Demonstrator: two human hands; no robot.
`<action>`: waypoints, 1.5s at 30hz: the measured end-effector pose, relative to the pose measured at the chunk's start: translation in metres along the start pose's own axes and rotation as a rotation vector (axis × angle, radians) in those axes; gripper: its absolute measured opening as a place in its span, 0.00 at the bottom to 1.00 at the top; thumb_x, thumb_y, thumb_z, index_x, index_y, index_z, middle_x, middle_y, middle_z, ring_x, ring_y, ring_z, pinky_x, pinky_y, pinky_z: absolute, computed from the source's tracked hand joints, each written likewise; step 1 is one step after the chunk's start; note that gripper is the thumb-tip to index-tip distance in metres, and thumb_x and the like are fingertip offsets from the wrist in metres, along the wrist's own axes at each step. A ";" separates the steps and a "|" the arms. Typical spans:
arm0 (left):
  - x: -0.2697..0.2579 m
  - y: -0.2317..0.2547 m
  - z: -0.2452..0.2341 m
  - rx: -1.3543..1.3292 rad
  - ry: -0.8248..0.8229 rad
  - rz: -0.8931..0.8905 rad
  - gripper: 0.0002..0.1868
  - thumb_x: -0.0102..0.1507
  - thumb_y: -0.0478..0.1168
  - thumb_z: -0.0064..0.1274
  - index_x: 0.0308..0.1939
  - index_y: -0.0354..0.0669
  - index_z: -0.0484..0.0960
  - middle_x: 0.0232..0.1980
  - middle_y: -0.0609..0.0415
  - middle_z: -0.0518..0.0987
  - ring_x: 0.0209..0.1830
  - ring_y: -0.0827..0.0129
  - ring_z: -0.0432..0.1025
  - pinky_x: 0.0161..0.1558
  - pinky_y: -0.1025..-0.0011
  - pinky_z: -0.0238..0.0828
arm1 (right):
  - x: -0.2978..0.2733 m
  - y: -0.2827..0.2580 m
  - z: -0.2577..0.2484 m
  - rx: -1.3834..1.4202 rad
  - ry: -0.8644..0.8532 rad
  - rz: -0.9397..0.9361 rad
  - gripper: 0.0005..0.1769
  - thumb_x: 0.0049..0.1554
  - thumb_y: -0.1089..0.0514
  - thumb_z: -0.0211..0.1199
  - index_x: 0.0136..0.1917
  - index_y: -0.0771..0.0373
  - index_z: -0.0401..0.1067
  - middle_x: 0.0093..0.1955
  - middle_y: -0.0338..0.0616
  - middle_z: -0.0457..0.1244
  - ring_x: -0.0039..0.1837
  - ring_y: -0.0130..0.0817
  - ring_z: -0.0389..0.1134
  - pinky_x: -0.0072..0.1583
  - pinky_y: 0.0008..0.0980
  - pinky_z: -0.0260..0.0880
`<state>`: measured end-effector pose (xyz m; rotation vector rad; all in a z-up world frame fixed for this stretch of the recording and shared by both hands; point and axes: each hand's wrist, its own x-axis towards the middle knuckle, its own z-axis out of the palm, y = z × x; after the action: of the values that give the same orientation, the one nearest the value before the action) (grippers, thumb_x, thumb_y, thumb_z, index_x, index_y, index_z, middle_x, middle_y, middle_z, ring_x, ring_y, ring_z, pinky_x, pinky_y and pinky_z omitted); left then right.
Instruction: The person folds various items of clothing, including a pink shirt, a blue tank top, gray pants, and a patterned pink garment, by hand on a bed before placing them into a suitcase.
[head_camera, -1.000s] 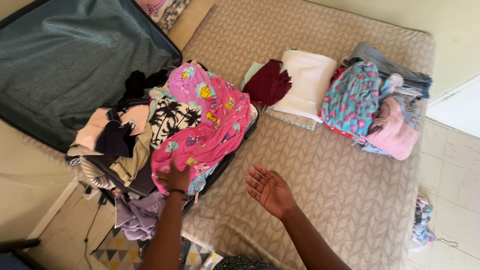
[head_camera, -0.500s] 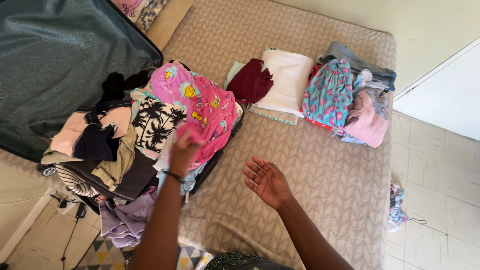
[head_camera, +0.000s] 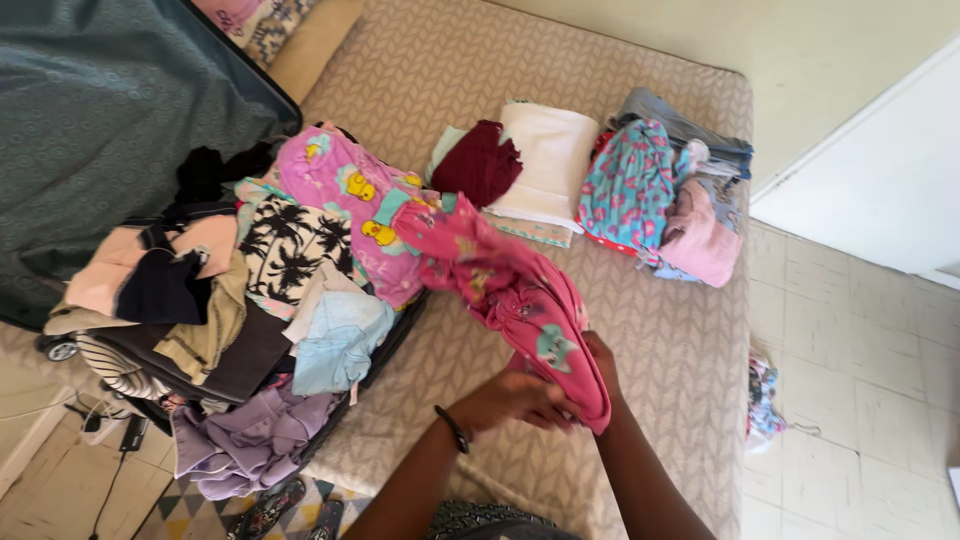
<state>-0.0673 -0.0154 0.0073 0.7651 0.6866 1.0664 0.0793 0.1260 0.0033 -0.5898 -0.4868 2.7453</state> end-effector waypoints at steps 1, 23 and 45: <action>0.001 -0.014 -0.011 -0.056 0.079 -0.016 0.24 0.71 0.54 0.48 0.56 0.36 0.81 0.52 0.51 0.85 0.53 0.64 0.80 0.61 0.63 0.73 | -0.005 -0.005 -0.001 0.018 0.010 -0.009 0.29 0.54 0.51 0.54 0.65 0.68 0.67 0.58 0.55 0.68 0.58 0.49 0.71 0.63 0.49 0.70; 0.055 0.001 0.003 -0.147 0.483 0.293 0.20 0.60 0.32 0.63 0.55 0.37 0.78 0.48 0.55 0.82 0.48 0.69 0.76 0.53 0.64 0.73 | -0.097 -0.036 -0.072 -0.506 0.200 0.005 0.33 0.50 0.68 0.64 0.69 0.74 0.62 0.68 0.57 0.63 0.69 0.51 0.65 0.72 0.50 0.67; 0.018 0.049 0.036 0.071 0.415 0.212 0.23 0.60 0.38 0.63 0.59 0.40 0.77 0.54 0.58 0.82 0.56 0.74 0.75 0.60 0.71 0.70 | -0.088 -0.053 -0.098 0.041 0.036 -0.477 0.36 0.59 0.41 0.60 0.74 0.59 0.62 0.70 0.49 0.62 0.70 0.50 0.65 0.69 0.59 0.65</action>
<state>-0.0571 0.0078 0.0653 0.6930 1.0154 1.4214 0.2099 0.1690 -0.0305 -0.4427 -0.4876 2.2833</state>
